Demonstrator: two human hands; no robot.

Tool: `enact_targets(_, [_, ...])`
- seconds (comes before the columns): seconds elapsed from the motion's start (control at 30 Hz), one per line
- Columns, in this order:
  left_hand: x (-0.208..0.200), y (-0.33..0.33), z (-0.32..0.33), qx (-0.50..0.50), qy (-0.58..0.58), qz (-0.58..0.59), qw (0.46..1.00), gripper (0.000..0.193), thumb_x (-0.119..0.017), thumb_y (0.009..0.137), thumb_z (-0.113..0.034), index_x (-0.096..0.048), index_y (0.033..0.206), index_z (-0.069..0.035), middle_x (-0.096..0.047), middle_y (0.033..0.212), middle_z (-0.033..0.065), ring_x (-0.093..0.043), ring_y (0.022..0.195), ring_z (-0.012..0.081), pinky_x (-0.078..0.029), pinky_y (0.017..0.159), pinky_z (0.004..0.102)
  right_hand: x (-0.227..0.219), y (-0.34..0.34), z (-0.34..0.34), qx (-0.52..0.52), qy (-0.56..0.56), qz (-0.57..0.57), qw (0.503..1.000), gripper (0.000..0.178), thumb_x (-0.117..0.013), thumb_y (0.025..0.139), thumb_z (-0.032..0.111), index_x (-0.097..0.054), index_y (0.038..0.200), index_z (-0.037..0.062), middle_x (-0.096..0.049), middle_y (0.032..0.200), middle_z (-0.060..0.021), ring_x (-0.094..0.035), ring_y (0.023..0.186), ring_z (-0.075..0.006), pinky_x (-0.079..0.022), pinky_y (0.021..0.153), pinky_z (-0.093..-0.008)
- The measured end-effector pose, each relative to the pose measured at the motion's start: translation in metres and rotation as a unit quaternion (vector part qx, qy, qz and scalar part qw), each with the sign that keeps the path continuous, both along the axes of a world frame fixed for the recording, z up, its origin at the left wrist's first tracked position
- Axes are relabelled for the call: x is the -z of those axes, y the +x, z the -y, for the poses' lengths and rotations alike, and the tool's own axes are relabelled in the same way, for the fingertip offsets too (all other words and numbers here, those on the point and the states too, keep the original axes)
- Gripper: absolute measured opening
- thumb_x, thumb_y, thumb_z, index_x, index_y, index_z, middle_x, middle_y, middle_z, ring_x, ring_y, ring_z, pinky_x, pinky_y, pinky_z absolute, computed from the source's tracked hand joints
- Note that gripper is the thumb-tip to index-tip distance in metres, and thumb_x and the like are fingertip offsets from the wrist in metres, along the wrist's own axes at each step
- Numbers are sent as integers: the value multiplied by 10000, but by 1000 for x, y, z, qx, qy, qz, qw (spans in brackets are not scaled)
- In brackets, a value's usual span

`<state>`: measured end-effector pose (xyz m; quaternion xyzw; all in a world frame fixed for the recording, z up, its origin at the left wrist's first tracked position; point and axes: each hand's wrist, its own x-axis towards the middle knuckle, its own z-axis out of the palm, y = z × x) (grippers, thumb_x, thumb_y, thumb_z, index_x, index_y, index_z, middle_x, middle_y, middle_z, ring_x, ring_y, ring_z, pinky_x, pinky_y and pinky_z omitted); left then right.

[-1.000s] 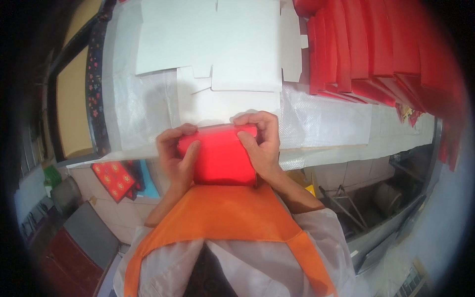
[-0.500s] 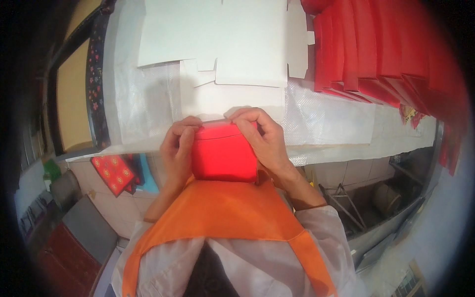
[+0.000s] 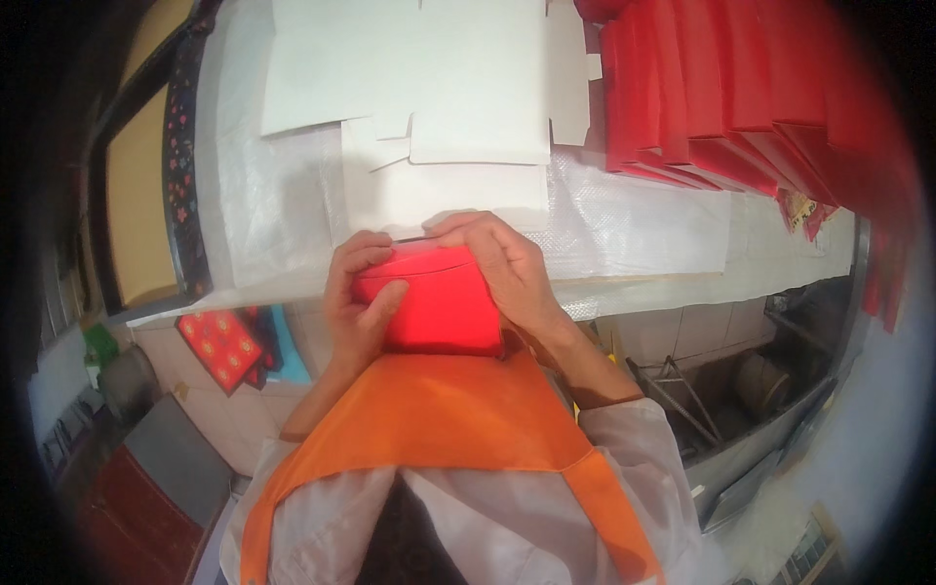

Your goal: The person assembles small red boxes by folding white cardboard inserts and placing them inside red sleeves. They then place the completed boxes into a larger tray and arrange them in rows.

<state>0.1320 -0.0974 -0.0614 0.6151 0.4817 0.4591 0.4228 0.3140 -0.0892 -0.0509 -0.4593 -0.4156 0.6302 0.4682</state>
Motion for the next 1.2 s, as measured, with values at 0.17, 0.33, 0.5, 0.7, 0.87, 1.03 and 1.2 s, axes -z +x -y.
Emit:
enact_targets(0.17, [2,-3,0,1,-30,25,999,291,-639,700,-61,-527,963,-7,-508,1045,122,-479,1013,237,-354,905,323,-7,7,-6,-71,-7,24,997,276,-371,934,147,-574,969,-38,-564,1062,-109,-511,1013,-165,-381,899,-274])
enact_targets(0.33, [3,-4,0,26,-30,16,999,301,-640,698,-57,-517,969,-18,-497,1055,122,-471,1023,236,-349,912,324,-13,20,-17,-137,-39,14,990,257,-382,924,123,-580,985,-28,-541,1107,-110,-490,1060,-174,-364,927,-279])
enact_targets(0.5, [2,0,1,11,-36,9,999,293,-640,702,-55,-509,963,-30,-491,1073,120,-468,1022,231,-352,910,325,-11,17,-14,-145,-2,72,987,241,-388,914,93,-580,1008,-18,-527,1142,-115,-478,1089,-199,-354,948,-292])
enact_targets(0.7, [8,-3,4,14,-57,30,998,269,-635,714,-61,-514,953,-38,-491,1096,122,-467,1022,229,-355,907,326,-9,23,-14,-192,58,57,978,238,-391,905,74,-570,1042,-3,-514,1170,-129,-463,1121,-225,-348,960,-306])
enact_targets(0.87, [8,-5,3,45,-46,13,998,353,-650,717,-93,-496,1030,-41,-474,1134,116,-460,1033,218,-350,918,329,-2,26,-12,-209,82,65,972,242,-386,898,49,-570,1048,3,-494,1198,-128,-453,1130,-240,-348,965,-318])
enact_targets(1.03, [4,-1,3,-12,-102,83,991,502,-694,654,-47,-455,1095,-52,-458,1160,93,-433,1089,223,-340,935,318,-8,21,-16,-218,100,120,963,249,-386,900,58,-545,1082,-1,-493,1196,-128,-445,1131,-260,-344,967,-329])
enact_targets(1.2, [19,-8,5,16,-115,114,987,493,-696,655,-54,-456,1085,-49,-447,1182,101,-426,1094,223,-334,941,317,0,33,-20,-297,179,80,935,271,-379,901,69,-519,1123,2,-492,1199,-125,-446,1131,-250,-331,976,-320])
